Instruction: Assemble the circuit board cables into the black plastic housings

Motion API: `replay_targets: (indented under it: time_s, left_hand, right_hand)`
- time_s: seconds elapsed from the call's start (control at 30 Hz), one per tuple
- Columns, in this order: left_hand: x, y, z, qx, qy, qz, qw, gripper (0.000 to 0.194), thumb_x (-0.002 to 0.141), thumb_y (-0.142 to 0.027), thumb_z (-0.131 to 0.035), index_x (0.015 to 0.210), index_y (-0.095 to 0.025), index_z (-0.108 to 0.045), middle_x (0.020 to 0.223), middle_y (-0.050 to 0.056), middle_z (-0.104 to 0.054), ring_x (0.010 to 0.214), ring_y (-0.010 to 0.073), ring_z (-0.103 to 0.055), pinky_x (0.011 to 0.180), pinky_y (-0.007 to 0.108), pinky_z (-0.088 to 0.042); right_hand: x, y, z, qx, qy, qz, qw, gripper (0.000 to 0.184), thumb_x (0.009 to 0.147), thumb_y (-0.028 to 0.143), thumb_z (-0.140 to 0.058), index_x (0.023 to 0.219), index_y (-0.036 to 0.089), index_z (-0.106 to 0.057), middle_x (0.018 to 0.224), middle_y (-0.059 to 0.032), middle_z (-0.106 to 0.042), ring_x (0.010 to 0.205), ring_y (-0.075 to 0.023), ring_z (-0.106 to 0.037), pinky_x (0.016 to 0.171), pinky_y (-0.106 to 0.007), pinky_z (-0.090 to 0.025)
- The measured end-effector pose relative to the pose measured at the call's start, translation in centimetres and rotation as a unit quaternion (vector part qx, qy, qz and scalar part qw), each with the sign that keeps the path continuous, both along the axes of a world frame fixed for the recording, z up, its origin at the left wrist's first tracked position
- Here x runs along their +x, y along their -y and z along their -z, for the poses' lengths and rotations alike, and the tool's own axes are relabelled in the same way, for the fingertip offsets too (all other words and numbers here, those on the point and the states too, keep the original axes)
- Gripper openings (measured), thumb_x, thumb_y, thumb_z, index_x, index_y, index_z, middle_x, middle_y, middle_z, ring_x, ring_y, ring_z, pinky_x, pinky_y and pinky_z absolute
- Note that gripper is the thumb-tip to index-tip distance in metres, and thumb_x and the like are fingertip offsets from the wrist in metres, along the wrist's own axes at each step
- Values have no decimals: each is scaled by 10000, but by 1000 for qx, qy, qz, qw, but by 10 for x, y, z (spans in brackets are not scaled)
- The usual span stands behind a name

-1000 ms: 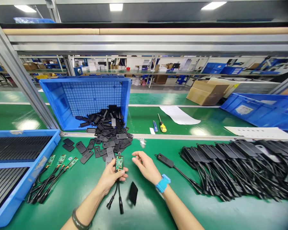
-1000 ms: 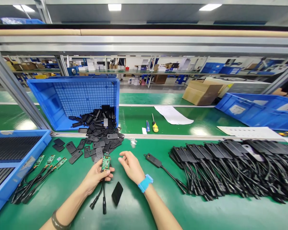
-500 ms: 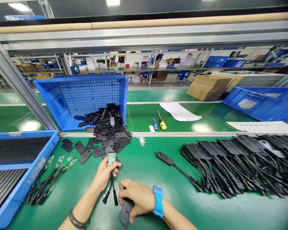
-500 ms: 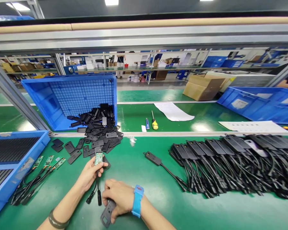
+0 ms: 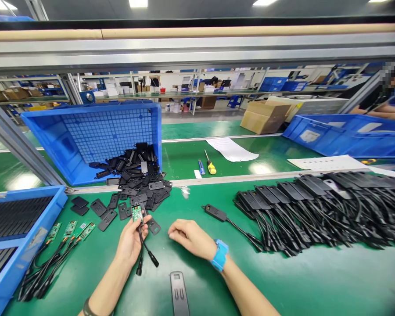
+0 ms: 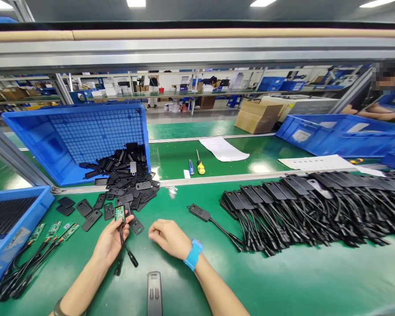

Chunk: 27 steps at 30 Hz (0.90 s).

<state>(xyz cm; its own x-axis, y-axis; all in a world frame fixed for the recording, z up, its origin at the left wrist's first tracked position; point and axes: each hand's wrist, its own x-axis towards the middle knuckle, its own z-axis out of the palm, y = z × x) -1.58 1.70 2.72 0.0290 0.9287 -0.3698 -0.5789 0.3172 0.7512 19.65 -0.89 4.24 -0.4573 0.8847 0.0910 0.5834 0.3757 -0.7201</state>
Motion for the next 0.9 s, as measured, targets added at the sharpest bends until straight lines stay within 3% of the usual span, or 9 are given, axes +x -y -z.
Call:
replay_targets:
  time_s: [0.03,0.17,0.3,0.4,0.47,0.6,0.73,0.8,0.9]
  left_hand:
    - [1,1,-1,3,1,5,1000,249,840,-40,-522,1086,-68,-550,1053,216,-643,611,111,-602,538,180,-540]
    - [1,3,-5,-4,1,2,1000,243,819,-30,-540,1058,-67,-556,1052,211,-645,610,107,-601,538,172,-539]
    - [-1,1,-7,-8,2,-7,1000,266,817,-26,-528,1078,-63,-554,1038,205,-651,588,95,-582,523,165,-529]
    - [-2,1,-6,-1,-5,-1,1000,293,812,-37,-542,1103,-67,-543,1049,207,-647,602,99,-584,538,168,-529]
    - [-1,1,-5,7,-16,12,1000,304,806,-55,-563,1109,-72,-536,1067,209,-641,611,101,-583,541,169,-525]
    - [1,4,-5,26,-39,54,997,360,785,-70,-599,1134,-83,-514,1088,205,-632,594,86,-561,527,156,-501]
    - [5,9,-4,39,-58,115,991,439,759,-99,-663,1168,-101,-503,1092,182,-627,669,97,-591,616,172,-523]
    - [8,14,-2,50,-77,149,985,469,738,-145,-716,1157,-112,-508,1076,164,-625,716,121,-613,650,195,-534]
    - [16,21,1,69,-113,195,972,553,691,-243,-785,1153,-123,-504,1011,138,-625,715,162,-639,626,232,-545]
  right_hand:
    - [-2,2,1,-9,15,-16,1000,131,830,321,-621,829,191,-608,752,-1,-603,690,-139,-557,620,-220,-382]
    - [-16,20,14,-22,138,-88,986,688,404,624,-820,880,206,-551,825,-4,-562,622,-151,-524,553,-231,-347]
    - [-23,34,19,-15,227,-122,966,826,265,720,-780,852,198,-523,830,-14,-529,579,-169,-529,520,-253,-347]
    - [-24,38,17,-5,274,-140,951,737,297,659,-817,792,187,-541,793,-25,-538,611,-201,-561,499,-258,-318]
    - [-23,37,15,-6,286,-158,945,577,391,548,-855,731,189,-560,788,-33,-554,645,-203,-572,482,-254,-270]
    - [-16,30,5,-48,190,-169,966,298,606,315,-820,647,199,-549,672,20,-553,624,-145,-543,488,-245,-222]
    - [-3,18,-11,-46,-14,-20,999,140,760,212,-689,767,207,-549,653,43,-548,602,-115,-502,533,-218,-299]
    - [1,12,-13,-43,-130,65,989,75,831,256,-601,815,200,-555,720,21,-553,583,-107,-486,527,-213,-344]
    - [2,6,-7,-69,-257,113,957,178,865,347,-530,936,192,-578,856,-24,-561,555,-97,-466,479,-212,-384]
